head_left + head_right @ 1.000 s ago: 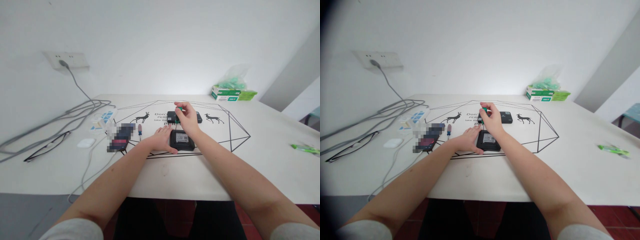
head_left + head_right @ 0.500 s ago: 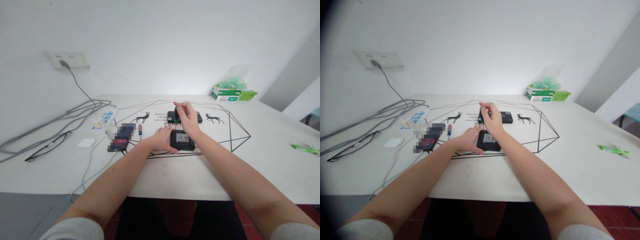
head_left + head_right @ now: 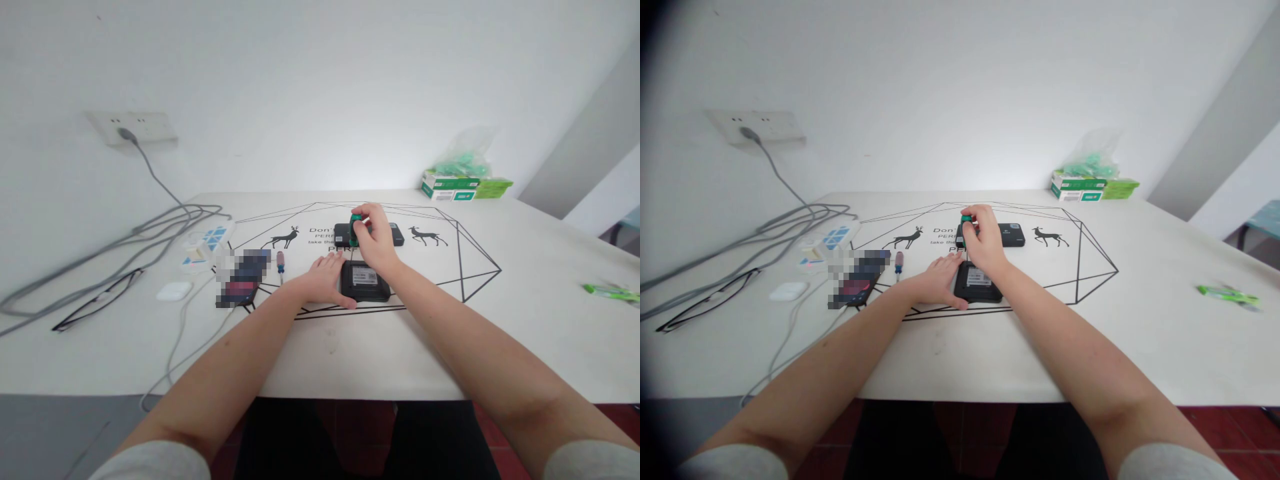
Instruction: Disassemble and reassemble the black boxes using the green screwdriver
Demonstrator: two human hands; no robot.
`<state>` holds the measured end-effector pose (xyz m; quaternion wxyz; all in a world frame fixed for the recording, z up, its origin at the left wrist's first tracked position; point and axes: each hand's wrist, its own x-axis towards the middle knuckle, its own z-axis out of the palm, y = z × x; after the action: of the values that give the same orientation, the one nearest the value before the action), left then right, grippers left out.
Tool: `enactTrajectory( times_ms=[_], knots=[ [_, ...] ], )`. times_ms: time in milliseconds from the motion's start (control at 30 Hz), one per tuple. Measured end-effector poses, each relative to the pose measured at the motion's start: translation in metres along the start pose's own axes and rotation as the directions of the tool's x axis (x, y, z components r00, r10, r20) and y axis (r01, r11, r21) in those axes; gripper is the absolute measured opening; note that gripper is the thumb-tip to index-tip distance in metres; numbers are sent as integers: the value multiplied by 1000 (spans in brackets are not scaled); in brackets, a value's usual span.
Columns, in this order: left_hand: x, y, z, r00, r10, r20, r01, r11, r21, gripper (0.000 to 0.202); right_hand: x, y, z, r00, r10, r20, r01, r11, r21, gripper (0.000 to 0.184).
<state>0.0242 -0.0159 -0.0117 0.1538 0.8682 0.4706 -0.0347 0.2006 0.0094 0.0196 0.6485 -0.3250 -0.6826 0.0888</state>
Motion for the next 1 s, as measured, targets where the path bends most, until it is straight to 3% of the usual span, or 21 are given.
enactTrajectory(
  times_ms=[167, 433, 533, 700, 800, 1000],
  knots=[
    [-1, 0, -1, 1000, 10, -1, -10, 1000, -4, 146, 0, 1, -2, 997, -70, 39, 70, 998, -2, 26],
    [2, -3, 3, 1000, 17, -16, -17, 1000, -13, 147, -2, -8, -1, 983, 137, 123, -152, 980, 126, 21],
    [3, -4, 5, 999, 26, -28, -26, 1000, -17, 147, -1, -10, 0, 974, 170, 147, -186, 978, 99, 32],
    [4, -6, 5, 999, 23, -25, -24, 999, -26, 148, -3, -6, 0, 975, 196, 103, -203, 977, 64, 23],
    [4, -7, 5, 999, 22, -29, -23, 999, -32, 148, -3, 0, 1, 989, 119, 83, -124, 991, 54, 20],
    [3, -6, 5, 999, 35, -33, -36, 999, -23, 145, 0, 8, 0, 996, -91, 5, 91, 993, -71, 30]
  ],
)
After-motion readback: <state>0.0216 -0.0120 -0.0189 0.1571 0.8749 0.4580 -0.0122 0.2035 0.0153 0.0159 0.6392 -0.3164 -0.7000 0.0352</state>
